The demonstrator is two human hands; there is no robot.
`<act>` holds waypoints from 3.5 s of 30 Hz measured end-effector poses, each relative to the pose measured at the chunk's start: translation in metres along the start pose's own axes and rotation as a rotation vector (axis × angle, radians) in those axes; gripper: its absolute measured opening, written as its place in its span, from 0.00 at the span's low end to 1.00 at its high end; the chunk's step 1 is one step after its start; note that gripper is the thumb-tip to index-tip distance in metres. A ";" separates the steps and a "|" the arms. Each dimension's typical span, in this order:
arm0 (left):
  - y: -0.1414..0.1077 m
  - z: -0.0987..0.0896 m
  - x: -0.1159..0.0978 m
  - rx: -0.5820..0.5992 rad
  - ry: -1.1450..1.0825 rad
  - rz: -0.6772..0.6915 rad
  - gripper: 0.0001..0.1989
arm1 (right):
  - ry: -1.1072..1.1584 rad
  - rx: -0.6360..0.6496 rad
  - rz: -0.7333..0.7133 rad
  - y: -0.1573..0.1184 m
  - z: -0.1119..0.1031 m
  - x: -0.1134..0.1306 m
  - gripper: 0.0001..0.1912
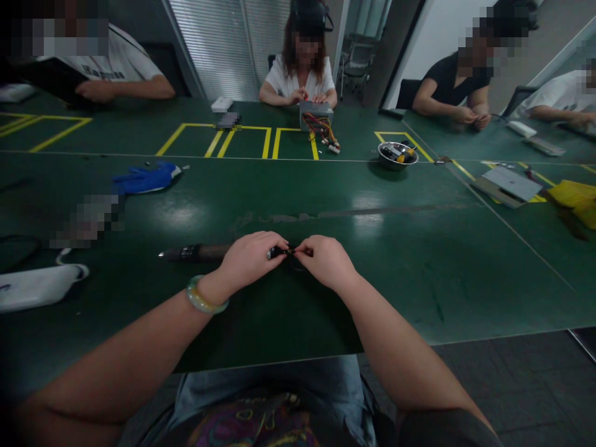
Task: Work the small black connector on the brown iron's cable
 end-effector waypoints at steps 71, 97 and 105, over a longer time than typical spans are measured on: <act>0.002 0.001 -0.004 0.011 0.078 0.002 0.05 | 0.413 -0.016 0.305 0.003 0.034 -0.008 0.13; 0.000 0.002 -0.003 -0.028 0.001 0.036 0.07 | 0.297 0.121 0.250 0.010 0.030 -0.015 0.16; -0.001 -0.005 -0.007 -0.033 0.032 0.049 0.24 | 0.276 0.095 0.227 0.015 0.027 -0.015 0.13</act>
Point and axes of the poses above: each hand's wrist, its own y-axis towards the middle knuckle, its own z-axis out of the palm, x = y × z, the point moved 2 cm from there along y, towards the middle knuckle, and after that the axes turned 1 degree about -x, right-handed, at the moved point
